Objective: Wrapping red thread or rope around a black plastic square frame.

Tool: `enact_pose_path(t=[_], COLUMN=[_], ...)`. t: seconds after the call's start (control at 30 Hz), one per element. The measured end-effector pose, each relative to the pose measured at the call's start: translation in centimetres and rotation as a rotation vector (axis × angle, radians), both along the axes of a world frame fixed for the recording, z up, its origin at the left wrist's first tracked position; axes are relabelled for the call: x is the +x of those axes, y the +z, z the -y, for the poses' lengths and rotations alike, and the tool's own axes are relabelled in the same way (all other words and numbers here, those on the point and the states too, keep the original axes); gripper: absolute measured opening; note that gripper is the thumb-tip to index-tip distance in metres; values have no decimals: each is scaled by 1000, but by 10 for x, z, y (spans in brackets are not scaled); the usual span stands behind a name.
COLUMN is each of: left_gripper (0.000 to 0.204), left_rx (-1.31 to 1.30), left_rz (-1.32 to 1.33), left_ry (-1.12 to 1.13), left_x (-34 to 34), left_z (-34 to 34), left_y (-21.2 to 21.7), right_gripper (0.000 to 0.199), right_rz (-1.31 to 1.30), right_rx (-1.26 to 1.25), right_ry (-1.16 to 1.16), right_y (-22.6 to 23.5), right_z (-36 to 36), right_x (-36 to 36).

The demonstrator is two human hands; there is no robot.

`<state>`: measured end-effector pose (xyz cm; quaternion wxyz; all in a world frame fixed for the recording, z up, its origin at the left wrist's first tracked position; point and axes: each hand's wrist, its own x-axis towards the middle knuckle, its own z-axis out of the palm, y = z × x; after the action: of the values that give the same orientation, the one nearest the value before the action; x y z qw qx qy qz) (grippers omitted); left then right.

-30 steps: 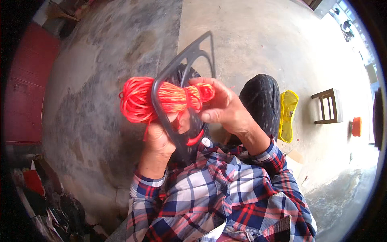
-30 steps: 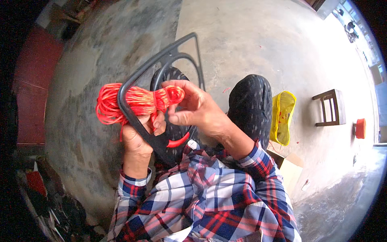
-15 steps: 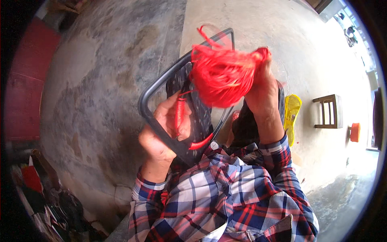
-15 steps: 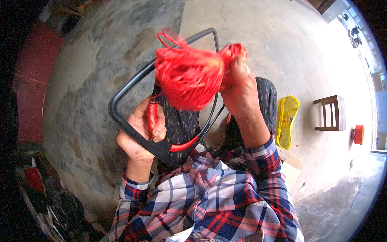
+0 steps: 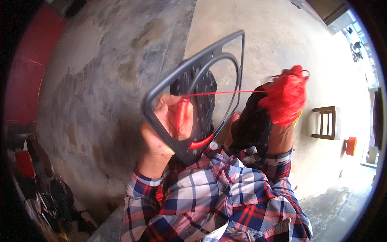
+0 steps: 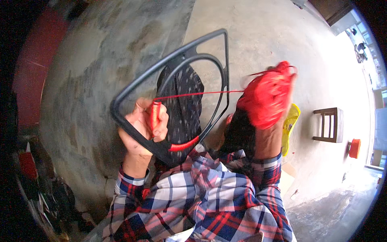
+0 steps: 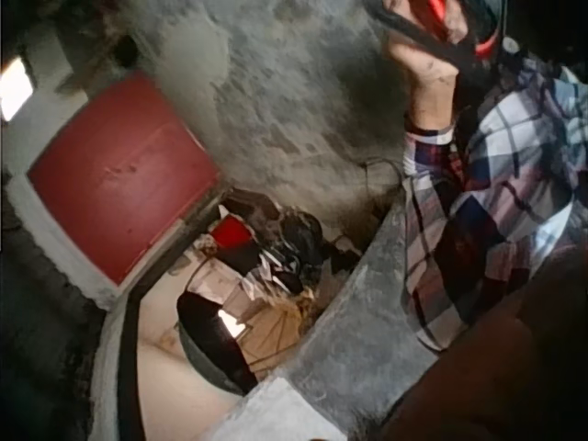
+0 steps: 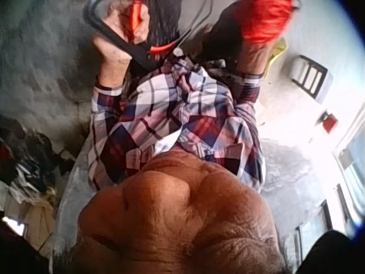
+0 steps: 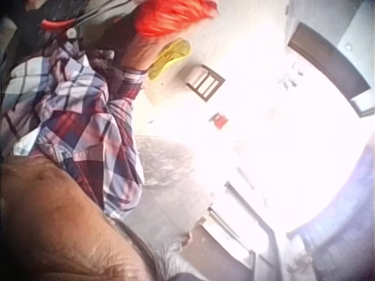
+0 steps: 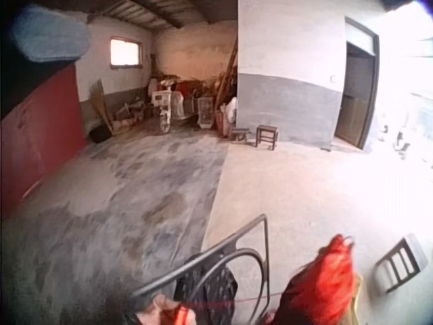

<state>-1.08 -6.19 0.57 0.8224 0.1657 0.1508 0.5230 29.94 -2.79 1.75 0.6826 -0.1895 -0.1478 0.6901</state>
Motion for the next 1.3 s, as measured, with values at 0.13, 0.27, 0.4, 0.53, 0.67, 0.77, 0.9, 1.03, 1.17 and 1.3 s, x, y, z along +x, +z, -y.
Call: enact_pose_path(t=[0.13,0.27,0.4,0.53,0.67,0.77,0.9,1.03,1.17,1.3], left_gripper=[26,28,35,44,46,43,42,53,58,64], left_rx=[30,43,58,152,110,176,167,119,60,-147], left_rz=[21,47,-43,-82,-344,-342,-273,100,-28,-318], left_ry=[93,75,-24,-158,75,89,-2,-287,-223,7], left_x=[-15,-21,-25,-24,-2,12,29,36,45,45], left_z=[-4,-5,-4,-5,4,6,11,10,2,11], left_y=[-9,-22,-26,-23,13,21,31,26,15,9], right_gripper=[35,32,40,44,45,40,30,25,18,17], right_rz=[154,827,1966,2061,2126,1459,854,415,469,614], right_rx=[-178,-113,-129,-4,-33,80,68,300,700,814], right_ry=[-47,-25,241,273,376,267,208,324,557,465], right_y=[-30,-77,-74,-82,-79,-75,-26,2,23,31], right_z=[16,31,42,45,39,25,-15,-31,-36,-37], right_x=[39,23,-27,-40,-45,-50,-88,-106,-98,-104])
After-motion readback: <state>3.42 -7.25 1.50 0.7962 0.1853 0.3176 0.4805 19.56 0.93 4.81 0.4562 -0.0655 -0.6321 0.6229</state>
